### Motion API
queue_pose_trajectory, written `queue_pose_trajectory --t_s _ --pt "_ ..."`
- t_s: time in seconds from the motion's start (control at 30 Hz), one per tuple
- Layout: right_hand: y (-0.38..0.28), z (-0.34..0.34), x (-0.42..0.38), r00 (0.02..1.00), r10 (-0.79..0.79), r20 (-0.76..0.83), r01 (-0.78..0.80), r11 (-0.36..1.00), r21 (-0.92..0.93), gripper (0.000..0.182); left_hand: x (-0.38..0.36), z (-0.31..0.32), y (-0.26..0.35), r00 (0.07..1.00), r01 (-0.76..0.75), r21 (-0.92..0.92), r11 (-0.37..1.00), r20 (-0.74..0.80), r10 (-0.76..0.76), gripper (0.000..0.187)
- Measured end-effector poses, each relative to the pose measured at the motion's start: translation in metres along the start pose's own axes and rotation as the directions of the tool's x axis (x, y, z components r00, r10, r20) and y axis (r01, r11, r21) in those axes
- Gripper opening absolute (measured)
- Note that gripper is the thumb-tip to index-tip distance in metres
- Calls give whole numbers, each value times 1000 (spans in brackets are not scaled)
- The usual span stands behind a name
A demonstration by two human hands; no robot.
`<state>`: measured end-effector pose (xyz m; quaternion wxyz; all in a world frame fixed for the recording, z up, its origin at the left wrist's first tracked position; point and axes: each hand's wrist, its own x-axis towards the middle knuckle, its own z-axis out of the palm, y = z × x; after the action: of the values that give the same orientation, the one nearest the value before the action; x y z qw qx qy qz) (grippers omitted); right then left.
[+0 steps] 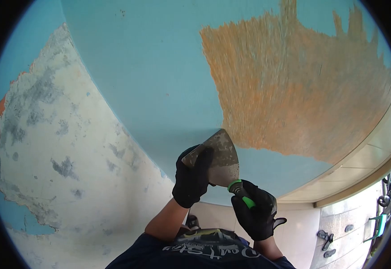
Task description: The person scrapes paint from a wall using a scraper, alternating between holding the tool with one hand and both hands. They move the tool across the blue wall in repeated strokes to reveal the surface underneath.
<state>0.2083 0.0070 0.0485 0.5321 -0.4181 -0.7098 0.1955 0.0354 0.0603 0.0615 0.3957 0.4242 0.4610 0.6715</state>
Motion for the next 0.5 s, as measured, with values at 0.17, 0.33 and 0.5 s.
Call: queue_pose_trajectory --t_s 0.17,0.33,0.5 --pt "-12 -1 17 1000 -11 9 12 998 -56 34 9 -4 17 1000 -28 72 997 6 28 28" --pt "-10 -3 14 994 76 78 -74 997 -23 32 6 3 22 999 46 -39 998 -12 -46 28" --pt "-8 -11 15 996 15 90 -11 999 -42 34 -3 2 17 984 173 -68 983 -26 -175 34"
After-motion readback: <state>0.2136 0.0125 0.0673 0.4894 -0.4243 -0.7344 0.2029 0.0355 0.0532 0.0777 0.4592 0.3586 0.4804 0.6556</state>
